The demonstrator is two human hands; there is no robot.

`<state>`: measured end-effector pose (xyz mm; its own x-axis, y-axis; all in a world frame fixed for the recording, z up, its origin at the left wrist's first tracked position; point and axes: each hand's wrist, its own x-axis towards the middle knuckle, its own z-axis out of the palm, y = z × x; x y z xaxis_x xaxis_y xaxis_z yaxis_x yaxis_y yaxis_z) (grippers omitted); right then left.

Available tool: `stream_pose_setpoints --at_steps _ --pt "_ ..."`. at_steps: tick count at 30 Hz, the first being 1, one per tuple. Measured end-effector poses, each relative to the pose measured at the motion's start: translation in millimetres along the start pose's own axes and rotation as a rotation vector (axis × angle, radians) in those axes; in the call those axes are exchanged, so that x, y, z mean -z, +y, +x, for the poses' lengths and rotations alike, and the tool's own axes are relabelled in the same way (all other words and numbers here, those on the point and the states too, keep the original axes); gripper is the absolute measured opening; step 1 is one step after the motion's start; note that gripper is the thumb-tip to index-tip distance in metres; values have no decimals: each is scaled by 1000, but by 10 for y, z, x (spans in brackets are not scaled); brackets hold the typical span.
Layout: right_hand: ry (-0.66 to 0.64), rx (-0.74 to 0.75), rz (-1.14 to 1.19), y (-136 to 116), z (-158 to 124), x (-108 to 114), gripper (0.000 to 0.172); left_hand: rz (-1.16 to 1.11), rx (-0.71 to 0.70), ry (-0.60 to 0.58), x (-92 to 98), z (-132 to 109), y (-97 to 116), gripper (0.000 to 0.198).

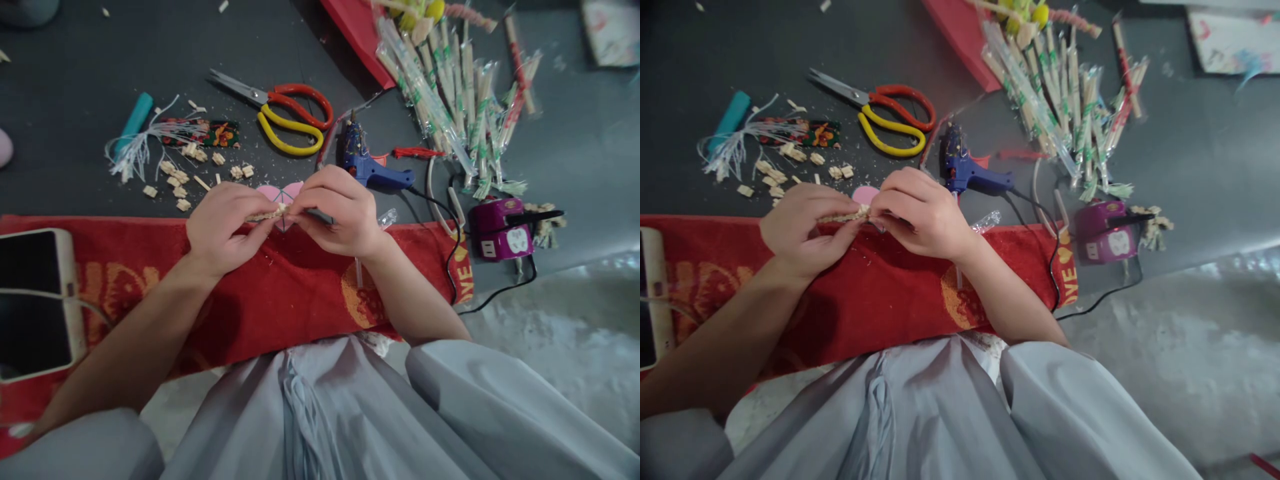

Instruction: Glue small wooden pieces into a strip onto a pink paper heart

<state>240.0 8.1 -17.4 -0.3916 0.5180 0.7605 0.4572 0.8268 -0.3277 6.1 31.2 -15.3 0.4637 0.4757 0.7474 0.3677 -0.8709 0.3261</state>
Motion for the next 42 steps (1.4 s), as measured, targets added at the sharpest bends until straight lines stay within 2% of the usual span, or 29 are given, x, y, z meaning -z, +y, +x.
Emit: stream_pose_setpoints --at_steps 2,4,8,12,17,27,29,32,34,37,42 --pt "23 -9 32 3 18 24 14 -13 45 6 -2 -14 -4 6" --pt "42 -34 42 19 27 52 16 -10 33 34 -11 -28 -12 8" --pt "52 -162 14 56 32 94 30 1 18 134 -32 -41 -25 11" --pt "111 -231 17 60 40 105 35 -41 28 201 -27 -45 -28 17" --pt "-21 -357 3 75 20 98 54 55 33 185 -6 -61 -22 11" --pt "-71 -368 41 124 -60 57 53 16 57 170 12 -74 0 14" --pt "-72 -363 41 104 -40 78 55 -24 66 190 -4 -61 -3 17" --pt "-75 -359 42 74 -3 104 55 -83 -2 248 -39 -40 -10 19" --pt "-71 -340 45 63 14 103 51 -90 13 220 -51 -37 -3 18" --pt "-88 -334 33 66 20 81 47 -59 124 95 -39 -57 26 13" --pt "-83 -368 -22 107 -12 61 49 -60 237 -14 -3 -84 54 7"
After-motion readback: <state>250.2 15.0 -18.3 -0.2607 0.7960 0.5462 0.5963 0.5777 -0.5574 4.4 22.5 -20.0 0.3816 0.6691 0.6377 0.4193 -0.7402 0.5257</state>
